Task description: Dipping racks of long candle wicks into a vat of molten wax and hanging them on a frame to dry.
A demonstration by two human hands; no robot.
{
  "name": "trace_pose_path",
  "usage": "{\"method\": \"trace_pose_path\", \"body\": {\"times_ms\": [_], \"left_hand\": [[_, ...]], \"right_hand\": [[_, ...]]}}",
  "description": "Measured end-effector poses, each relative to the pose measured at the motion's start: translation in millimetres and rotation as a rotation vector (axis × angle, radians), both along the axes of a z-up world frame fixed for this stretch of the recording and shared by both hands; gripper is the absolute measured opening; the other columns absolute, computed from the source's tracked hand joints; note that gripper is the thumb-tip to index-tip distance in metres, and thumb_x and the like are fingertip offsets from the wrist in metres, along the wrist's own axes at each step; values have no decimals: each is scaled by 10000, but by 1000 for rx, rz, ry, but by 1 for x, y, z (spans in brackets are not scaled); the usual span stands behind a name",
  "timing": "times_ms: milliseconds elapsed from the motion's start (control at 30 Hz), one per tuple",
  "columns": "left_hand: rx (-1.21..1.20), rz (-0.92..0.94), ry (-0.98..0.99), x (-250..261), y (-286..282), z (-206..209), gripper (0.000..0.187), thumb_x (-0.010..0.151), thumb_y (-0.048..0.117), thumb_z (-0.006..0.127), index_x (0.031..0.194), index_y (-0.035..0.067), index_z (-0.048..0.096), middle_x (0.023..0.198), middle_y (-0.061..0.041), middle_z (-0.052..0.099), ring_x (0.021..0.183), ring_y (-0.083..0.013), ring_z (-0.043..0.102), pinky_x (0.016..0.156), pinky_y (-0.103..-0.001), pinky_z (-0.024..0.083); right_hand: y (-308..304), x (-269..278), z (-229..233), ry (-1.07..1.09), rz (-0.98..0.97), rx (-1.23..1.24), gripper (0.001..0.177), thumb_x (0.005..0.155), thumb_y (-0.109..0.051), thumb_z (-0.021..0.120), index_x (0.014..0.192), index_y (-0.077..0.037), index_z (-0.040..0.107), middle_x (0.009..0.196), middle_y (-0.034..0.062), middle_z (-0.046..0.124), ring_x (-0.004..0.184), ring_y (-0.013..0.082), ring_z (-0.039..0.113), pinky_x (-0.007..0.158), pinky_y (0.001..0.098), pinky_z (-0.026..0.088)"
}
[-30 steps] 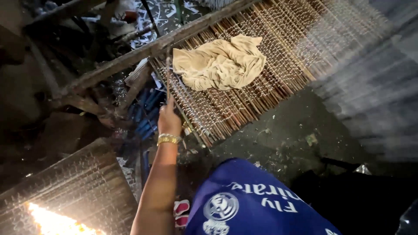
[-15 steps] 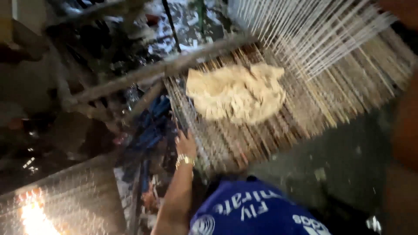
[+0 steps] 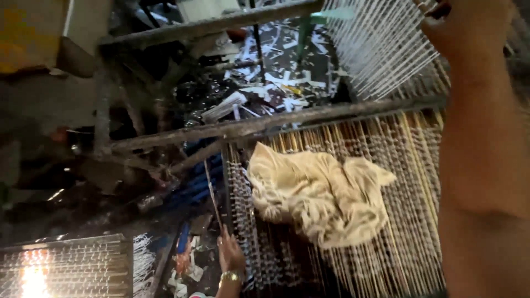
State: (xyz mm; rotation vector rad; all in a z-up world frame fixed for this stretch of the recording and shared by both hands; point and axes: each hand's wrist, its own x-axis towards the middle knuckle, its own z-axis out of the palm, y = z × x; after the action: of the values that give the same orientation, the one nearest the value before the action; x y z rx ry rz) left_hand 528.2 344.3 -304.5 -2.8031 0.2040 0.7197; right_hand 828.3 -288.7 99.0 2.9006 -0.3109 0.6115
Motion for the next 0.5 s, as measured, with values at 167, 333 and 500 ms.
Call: {"method": "trace_pose_path", "body": {"times_ms": [167,333,500], "left_hand": [[-740,735,-260,-9,-9,43,561,1057,304,333,1611,221,307,1583,-138,419,1419,-444,404,1128,-517,356],[-446,609,-338,-20,-4,28,606,1018,301,503,1603,250,353,1502,-76,535,1333,-304,550,990,-402,535],[-488,640,-451,-26,6,1,511,1036,334,427,1533,230,484,1558,-155,489,1466,-321,442,1037,-438,488]], "right_hand": [[-13,70,-62,-28,-202,-354,417,1130,-623,705,900,-274,699,888,-26,693,902,261,668,647,438,497],[20,75,-105,32,-136,-125,354,1130,-483,654,1079,-194,851,964,214,738,891,430,671,670,557,584],[36,84,-159,182,-244,247,369,1101,-394,614,1070,-89,818,1080,287,717,1182,619,515,1020,729,392]]}}
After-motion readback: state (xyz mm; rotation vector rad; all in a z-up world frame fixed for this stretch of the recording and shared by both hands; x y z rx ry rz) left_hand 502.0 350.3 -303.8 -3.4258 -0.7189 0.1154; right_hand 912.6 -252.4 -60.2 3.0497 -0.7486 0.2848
